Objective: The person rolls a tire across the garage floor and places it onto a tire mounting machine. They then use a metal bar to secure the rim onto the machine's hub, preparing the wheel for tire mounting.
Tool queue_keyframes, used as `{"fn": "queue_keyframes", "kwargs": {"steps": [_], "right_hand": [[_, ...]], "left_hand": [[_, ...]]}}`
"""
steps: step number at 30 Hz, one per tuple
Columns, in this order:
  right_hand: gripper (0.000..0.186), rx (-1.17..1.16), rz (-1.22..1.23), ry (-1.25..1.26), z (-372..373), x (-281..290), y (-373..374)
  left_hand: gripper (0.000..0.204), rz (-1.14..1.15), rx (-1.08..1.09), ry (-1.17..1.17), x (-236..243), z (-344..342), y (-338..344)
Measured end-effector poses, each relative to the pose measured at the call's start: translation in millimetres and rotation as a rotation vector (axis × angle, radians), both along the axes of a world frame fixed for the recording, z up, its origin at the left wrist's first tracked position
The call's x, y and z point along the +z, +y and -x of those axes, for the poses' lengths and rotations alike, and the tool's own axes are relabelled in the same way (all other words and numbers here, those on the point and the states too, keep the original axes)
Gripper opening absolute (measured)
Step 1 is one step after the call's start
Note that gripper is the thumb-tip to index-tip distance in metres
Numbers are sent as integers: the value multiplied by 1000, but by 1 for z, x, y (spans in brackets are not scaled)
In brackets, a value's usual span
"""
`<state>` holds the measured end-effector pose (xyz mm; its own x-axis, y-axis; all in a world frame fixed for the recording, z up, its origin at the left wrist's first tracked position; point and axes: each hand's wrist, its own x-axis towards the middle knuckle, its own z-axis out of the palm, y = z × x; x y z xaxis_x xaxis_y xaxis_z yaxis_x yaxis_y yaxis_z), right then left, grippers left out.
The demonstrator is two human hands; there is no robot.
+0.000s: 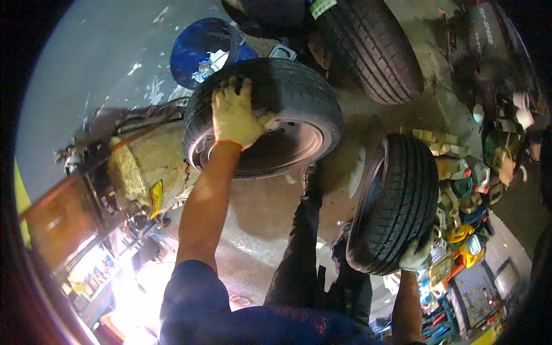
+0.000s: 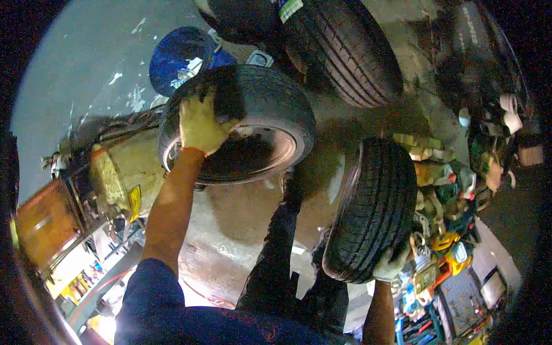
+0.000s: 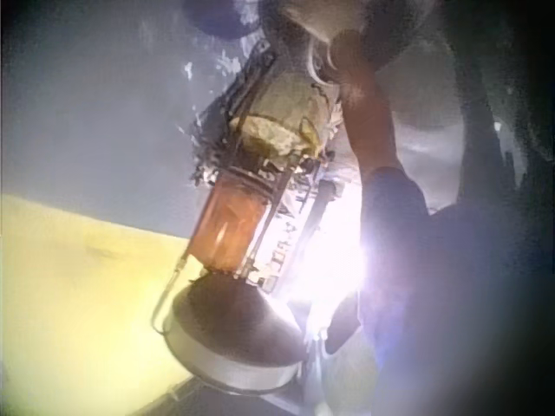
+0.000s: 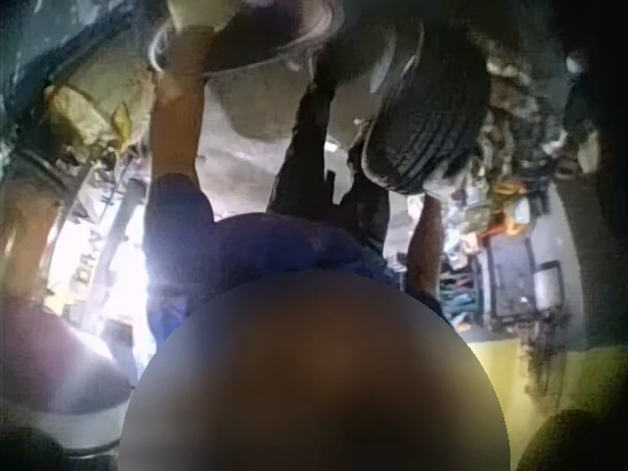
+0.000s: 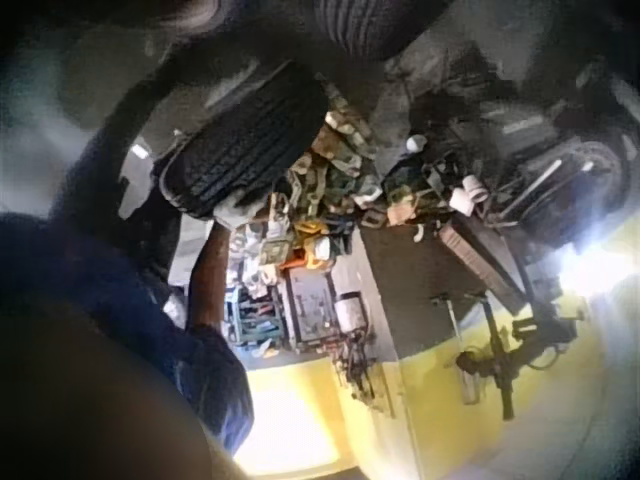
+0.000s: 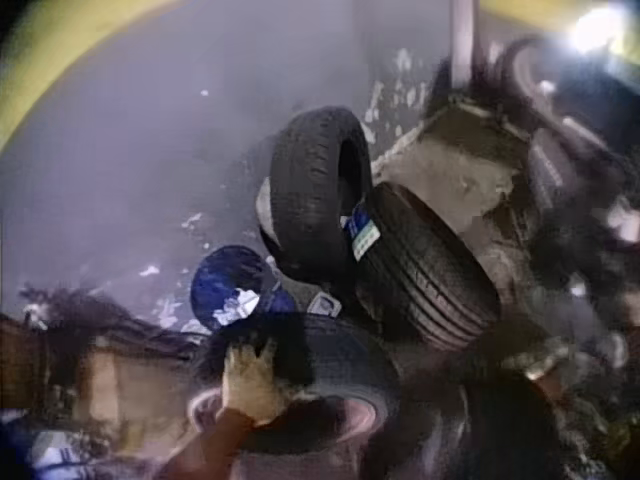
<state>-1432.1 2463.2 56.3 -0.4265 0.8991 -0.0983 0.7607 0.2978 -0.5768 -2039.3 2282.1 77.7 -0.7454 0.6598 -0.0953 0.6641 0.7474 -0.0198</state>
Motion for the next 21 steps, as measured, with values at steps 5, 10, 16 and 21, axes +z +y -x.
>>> {"fn": "queue_keyframes", "kwargs": {"steps": [5,10,16,21], "right_hand": [[68,54,-4,-54,-29,19,12],[57,-18,1,-76,-45,27,11],[56,138,-90,52,-64,1,24],[64,140,-91,40,-81,-5,31]], "left_hand": [[95,-131,-19,72,23,-107,-18],[97,-272,16,204,7,-234,-42],[91,-183,172,395,-32,-336,-86],[96,-283,258,521,-44,-365,-147]]}}
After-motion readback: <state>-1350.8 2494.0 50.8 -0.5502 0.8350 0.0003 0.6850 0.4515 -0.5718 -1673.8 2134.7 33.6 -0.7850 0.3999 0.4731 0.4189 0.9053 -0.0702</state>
